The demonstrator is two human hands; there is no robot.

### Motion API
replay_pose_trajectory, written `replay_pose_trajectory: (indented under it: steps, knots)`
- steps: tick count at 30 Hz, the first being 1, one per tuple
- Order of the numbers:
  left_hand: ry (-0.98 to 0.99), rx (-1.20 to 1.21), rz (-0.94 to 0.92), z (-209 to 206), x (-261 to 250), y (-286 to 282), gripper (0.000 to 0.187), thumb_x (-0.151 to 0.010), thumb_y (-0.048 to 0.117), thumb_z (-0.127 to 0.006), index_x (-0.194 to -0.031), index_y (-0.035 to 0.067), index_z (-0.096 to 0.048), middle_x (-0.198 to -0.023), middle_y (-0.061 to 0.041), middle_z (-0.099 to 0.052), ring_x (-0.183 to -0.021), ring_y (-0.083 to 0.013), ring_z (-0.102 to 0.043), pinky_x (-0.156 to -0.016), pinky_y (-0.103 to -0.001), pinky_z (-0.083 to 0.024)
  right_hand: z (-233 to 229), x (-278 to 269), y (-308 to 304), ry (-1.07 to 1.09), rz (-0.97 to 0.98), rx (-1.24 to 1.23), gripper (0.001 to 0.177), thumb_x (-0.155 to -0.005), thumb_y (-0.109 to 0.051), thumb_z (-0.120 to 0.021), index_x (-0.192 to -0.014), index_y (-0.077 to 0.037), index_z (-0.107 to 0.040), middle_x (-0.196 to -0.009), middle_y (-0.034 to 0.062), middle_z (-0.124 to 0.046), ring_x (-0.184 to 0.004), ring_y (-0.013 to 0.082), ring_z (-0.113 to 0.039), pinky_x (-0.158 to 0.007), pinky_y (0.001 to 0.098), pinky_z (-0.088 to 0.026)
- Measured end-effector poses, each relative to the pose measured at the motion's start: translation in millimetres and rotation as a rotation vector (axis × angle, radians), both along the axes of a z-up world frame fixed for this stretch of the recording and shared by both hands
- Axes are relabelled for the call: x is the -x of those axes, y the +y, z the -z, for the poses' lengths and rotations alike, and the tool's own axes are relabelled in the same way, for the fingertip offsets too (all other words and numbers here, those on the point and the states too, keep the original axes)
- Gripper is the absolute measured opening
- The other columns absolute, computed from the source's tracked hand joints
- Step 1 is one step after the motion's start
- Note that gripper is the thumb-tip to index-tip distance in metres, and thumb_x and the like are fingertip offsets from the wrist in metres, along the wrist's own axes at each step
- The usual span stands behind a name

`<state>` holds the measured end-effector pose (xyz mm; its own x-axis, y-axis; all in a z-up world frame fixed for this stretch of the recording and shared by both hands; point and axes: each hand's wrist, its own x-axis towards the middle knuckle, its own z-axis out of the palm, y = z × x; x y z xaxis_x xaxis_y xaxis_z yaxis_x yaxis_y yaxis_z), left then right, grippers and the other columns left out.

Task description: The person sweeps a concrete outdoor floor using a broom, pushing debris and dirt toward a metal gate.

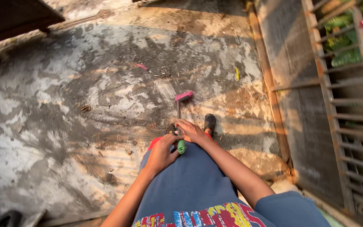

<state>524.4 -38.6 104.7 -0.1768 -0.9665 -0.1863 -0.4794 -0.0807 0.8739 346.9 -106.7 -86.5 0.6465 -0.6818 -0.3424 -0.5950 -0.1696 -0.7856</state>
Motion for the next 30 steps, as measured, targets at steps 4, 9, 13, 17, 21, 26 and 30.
replay_pose_trajectory:
  steps: [4,9,13,17,21,26,30]
  knots:
    - [-0.136,0.066,0.016,10.7,28.7,-11.2,0.035,-0.072,0.012,-0.080,-0.104,0.008,-0.070,-0.096,-0.010,-0.065,-0.092,-0.0316,-0.065,-0.078,-0.043,-0.054,40.5,40.2,-5.0,-0.120,-0.107,-0.040,0.039,-0.091,-0.026,-0.066,-0.126,-0.013,-0.055,-0.133,0.0111,-0.058,-0.121,0.0312,-0.062,-0.099,0.0396,-0.052]
    - [-0.093,0.159,0.061,15.6,93.8,-35.1,0.038,-0.069,0.018,-0.084,-0.101,0.009,-0.065,-0.106,-0.011,-0.061,-0.100,-0.0351,-0.065,-0.081,-0.046,-0.054,48.4,119.3,-29.6,-0.361,-0.075,-0.251,0.059,-0.095,-0.031,-0.061,-0.151,-0.014,-0.049,-0.155,0.0121,-0.052,-0.146,0.0306,-0.048,-0.119,0.0372,-0.037]
    - [-0.143,0.105,-0.036,27.7,132.6,-58.9,0.038,-0.076,0.019,-0.082,-0.106,0.011,-0.061,-0.114,-0.010,-0.062,-0.101,-0.0354,-0.067,-0.078,-0.047,-0.054,55.7,156.9,-72.4,0.195,-0.206,-0.190,0.074,-0.081,-0.037,-0.072,-0.148,-0.017,-0.049,-0.149,0.0086,-0.054,-0.136,0.0266,-0.053,-0.108,0.0383,-0.045]
    - [-0.198,0.003,-0.269,55.4,133.7,-74.1,0.038,-0.075,0.018,-0.080,-0.107,0.012,-0.061,-0.112,-0.010,-0.061,-0.097,-0.0357,-0.067,-0.076,-0.049,-0.054,109.2,235.7,-88.9,0.404,-0.250,-0.229,0.057,-0.091,-0.046,-0.068,-0.134,-0.010,-0.060,-0.130,0.0161,-0.068,-0.122,0.0316,-0.067,-0.103,0.0414,-0.051]
    - [-0.295,0.101,-0.596,70.9,119.2,-81.1,0.034,-0.078,0.018,-0.081,-0.110,0.013,-0.067,-0.114,-0.013,-0.066,-0.105,-0.0366,-0.067,-0.085,-0.048,-0.054,137.2,295.1,-115.1,0.667,-0.513,-0.388,0.050,-0.085,-0.051,-0.071,-0.116,-0.012,-0.069,-0.118,0.0137,-0.076,-0.113,0.0286,-0.072,-0.099,0.0407,-0.056]
    - [-0.391,0.024,-0.444,54.9,113.1,-105.2,0.042,-0.068,0.026,-0.084,-0.102,0.001,-0.078,-0.089,-0.023,-0.076,-0.076,-0.0445,-0.069,-0.074,-0.049,-0.057,140.9,325.8,-145.8,0.576,-0.465,-0.066,0.052,-0.084,-0.051,-0.059,-0.122,-0.016,-0.063,-0.112,0.0169,-0.073,-0.104,0.0380,-0.070,-0.088,0.0508,-0.054]
    - [-0.233,-0.048,-0.422,29.9,160.6,-165.6,0.028,-0.087,0.022,-0.074,-0.105,0.001,-0.077,-0.081,-0.026,-0.072,-0.069,-0.0368,-0.074,-0.065,-0.042,-0.059,142.5,313.3,-147.6,0.541,-0.183,-0.285,0.030,-0.093,-0.038,-0.058,-0.112,-0.017,-0.070,-0.110,0.0059,-0.072,-0.099,0.0275,-0.066,-0.084,0.0464,-0.052]
